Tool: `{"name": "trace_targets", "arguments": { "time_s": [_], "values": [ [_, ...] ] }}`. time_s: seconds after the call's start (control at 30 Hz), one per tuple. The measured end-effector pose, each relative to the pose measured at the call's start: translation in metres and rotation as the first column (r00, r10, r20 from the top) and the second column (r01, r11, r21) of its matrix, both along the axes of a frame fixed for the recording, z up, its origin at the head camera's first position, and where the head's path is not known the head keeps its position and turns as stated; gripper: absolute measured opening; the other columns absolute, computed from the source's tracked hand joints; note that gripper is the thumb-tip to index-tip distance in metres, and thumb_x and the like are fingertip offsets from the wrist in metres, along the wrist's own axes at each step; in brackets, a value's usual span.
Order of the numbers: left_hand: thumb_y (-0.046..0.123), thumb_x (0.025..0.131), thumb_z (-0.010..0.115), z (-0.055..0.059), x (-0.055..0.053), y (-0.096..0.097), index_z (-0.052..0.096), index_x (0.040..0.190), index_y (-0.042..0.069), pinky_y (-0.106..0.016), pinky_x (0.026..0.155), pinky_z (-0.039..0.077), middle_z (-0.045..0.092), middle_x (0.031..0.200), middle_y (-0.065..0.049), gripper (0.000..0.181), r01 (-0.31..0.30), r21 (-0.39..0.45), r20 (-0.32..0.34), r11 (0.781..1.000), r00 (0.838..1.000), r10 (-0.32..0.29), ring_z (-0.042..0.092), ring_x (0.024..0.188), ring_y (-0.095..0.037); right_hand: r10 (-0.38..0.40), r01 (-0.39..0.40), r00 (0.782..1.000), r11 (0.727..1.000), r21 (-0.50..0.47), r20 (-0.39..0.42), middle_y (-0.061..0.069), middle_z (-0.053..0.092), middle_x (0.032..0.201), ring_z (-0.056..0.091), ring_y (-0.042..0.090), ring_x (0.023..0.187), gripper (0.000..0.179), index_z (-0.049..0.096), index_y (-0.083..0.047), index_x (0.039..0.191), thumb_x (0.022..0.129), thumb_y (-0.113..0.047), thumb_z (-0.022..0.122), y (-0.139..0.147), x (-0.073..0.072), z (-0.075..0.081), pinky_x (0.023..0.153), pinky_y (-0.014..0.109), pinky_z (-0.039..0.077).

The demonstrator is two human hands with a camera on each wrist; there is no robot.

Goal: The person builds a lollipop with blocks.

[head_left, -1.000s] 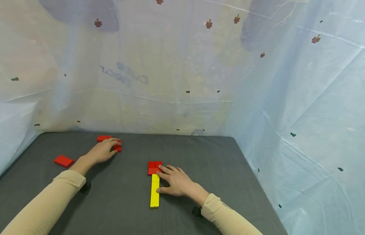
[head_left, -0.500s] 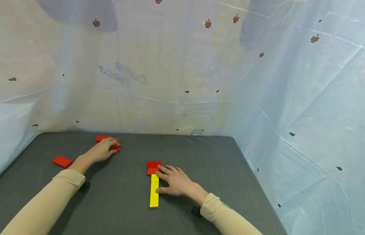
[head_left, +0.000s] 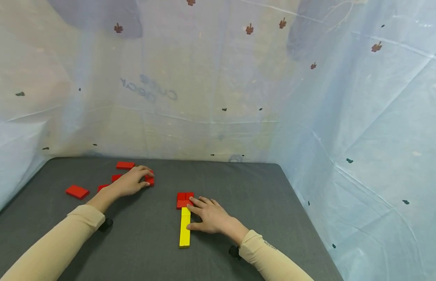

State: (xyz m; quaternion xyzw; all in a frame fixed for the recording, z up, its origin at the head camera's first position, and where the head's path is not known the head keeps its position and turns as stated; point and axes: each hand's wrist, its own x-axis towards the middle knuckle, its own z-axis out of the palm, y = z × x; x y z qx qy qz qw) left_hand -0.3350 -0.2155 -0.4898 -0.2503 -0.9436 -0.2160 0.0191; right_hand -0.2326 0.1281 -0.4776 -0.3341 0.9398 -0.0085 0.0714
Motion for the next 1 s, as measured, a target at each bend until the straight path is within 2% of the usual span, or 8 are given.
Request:
{"name": "trace_targets", "arguments": {
  "time_s": [0.33,0.6,1.0],
  "values": [
    [0.022,0.090,0.069,0.003,0.016,0.030,0.064,0.121,0.014,-0.054,0.098,0.042,0.050,0.136,-0.011,0.033,0.082,0.008,-0.035,0.997,0.996,-0.082,0.045,0.125,-0.035,-0.002,0.002,1.000,1.000,0.015,0.005,-0.010,0.021,0.159,0.026,0.022,0.144,0.072,0.032,-0.033,0.149,0.088,-0.068,0.048,-0.001,-0.002,-0.001,0.114,0.051,0.027],
    [0.024,0.087,0.071,0.001,0.027,0.052,0.064,0.118,0.017,-0.050,0.097,0.046,0.053,0.130,-0.006,0.032,0.147,-0.028,-0.048,0.989,0.988,-0.148,0.050,0.119,-0.029,-0.004,0.004,1.000,1.000,0.024,0.003,-0.010,0.022,0.159,0.027,0.022,0.144,0.073,0.033,-0.034,0.149,0.087,-0.069,0.047,-0.001,-0.002,-0.001,0.113,0.051,0.028],
    [0.026,0.088,0.071,0.000,0.036,0.071,0.064,0.117,0.020,-0.046,0.094,0.049,0.053,0.130,-0.004,0.031,0.177,-0.077,-0.051,0.981,0.982,-0.181,0.051,0.118,-0.025,-0.004,0.004,1.000,1.000,0.029,-0.001,-0.010,0.022,0.159,0.026,0.022,0.144,0.073,0.034,-0.034,0.149,0.087,-0.070,0.045,-0.001,-0.002,0.000,0.113,0.052,0.027]
  ]
}}
